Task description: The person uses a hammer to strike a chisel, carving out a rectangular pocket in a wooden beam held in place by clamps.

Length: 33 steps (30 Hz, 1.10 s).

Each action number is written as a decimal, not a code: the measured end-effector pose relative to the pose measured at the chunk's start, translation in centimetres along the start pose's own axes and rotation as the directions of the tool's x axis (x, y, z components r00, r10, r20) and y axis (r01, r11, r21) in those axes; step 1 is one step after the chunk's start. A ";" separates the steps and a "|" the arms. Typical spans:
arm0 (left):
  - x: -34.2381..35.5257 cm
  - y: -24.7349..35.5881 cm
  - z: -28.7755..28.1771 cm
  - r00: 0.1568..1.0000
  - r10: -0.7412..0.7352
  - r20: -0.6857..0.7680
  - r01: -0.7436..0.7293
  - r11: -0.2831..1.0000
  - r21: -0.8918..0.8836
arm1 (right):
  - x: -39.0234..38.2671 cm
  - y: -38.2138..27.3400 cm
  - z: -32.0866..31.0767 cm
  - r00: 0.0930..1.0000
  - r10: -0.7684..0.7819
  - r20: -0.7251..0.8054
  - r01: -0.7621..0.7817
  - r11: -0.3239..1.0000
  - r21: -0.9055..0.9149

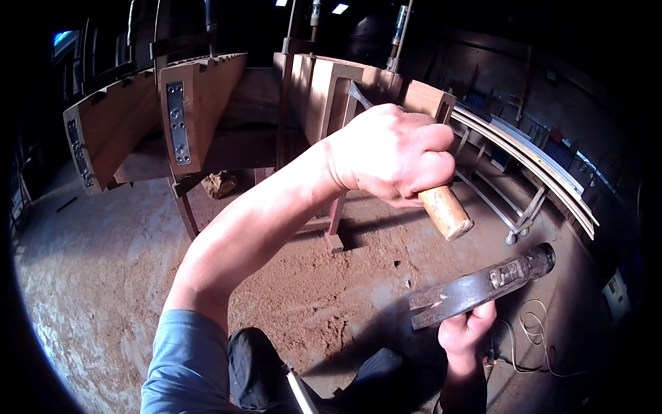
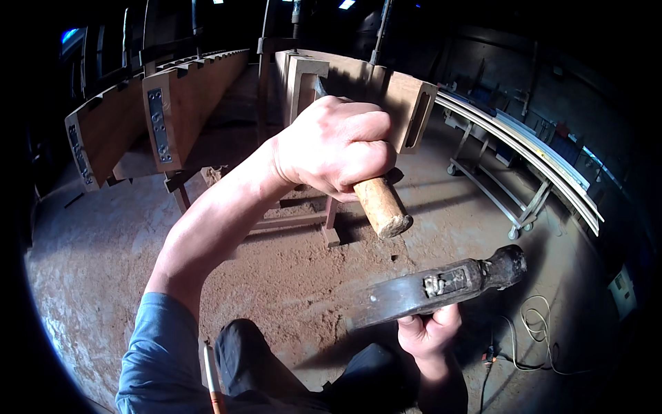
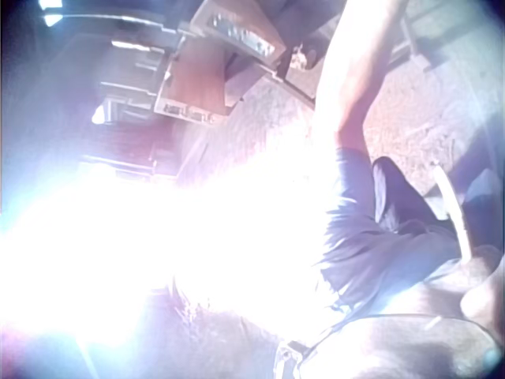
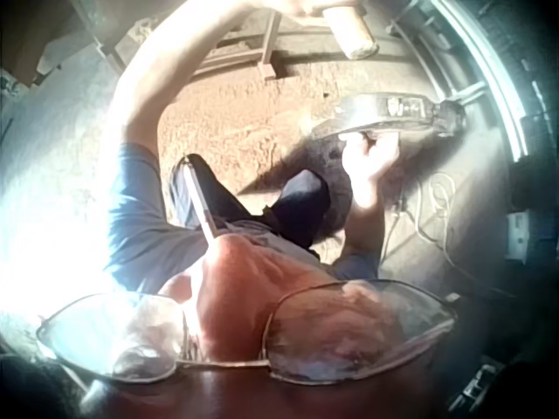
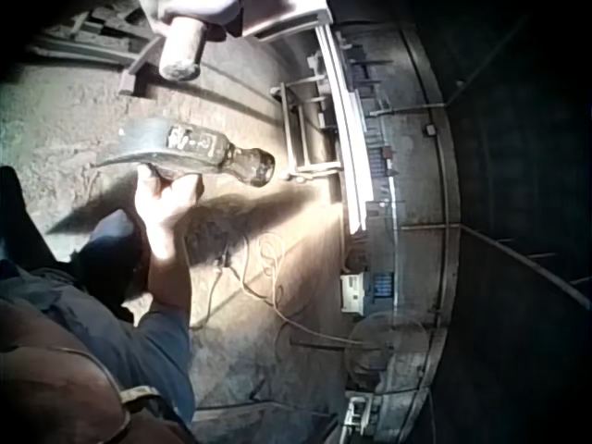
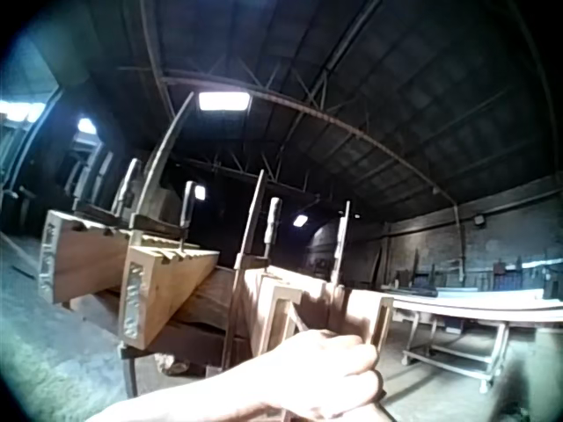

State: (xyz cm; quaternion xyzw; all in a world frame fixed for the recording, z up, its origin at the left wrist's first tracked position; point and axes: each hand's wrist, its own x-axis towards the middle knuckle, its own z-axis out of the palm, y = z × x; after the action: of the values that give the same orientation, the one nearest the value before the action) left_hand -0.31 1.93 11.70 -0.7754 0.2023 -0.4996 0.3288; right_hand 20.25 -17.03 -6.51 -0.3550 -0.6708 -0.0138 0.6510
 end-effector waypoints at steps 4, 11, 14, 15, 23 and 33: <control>0.2 -0.1 -0.8 0.999 -0.043 -0.004 0.042 0.999 -0.014 | 1.2 -0.5 0.6 0.996 -0.083 0.038 0.087 0.991 -0.105; 0.6 -0.4 -0.9 0.995 -0.077 -0.061 0.076 0.997 -0.016 | 3.7 -2.6 2.6 0.998 0.058 0.016 -0.059 0.993 0.100; 1.0 -0.4 -0.5 0.992 -0.081 -0.095 0.080 0.997 -0.014 | 3.7 -2.3 2.8 0.999 0.042 -0.018 -0.035 0.961 0.273; 1.2 -0.4 -0.4 0.991 -0.079 -0.109 0.078 0.997 -0.014 | 4.0 -2.6 3.2 0.993 0.113 0.027 -0.116 0.949 0.293; 2.0 -1.3 -0.1 0.987 -0.104 -0.122 0.109 0.993 0.036 | 6.0 -3.7 1.0 0.989 0.075 0.130 -0.078 0.997 0.022; 0.3 0.7 0.3 0.955 -0.091 -0.282 0.158 0.962 0.224 | 3.8 -5.4 -1.2 0.948 0.298 0.115 -0.313 0.937 0.152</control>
State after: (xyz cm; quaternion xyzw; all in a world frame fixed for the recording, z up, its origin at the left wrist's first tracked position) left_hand 0.11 1.34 11.31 -0.6656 0.1324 -0.6410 0.3587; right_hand 19.05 -19.91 -0.61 -0.3987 -0.6349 0.1603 0.6421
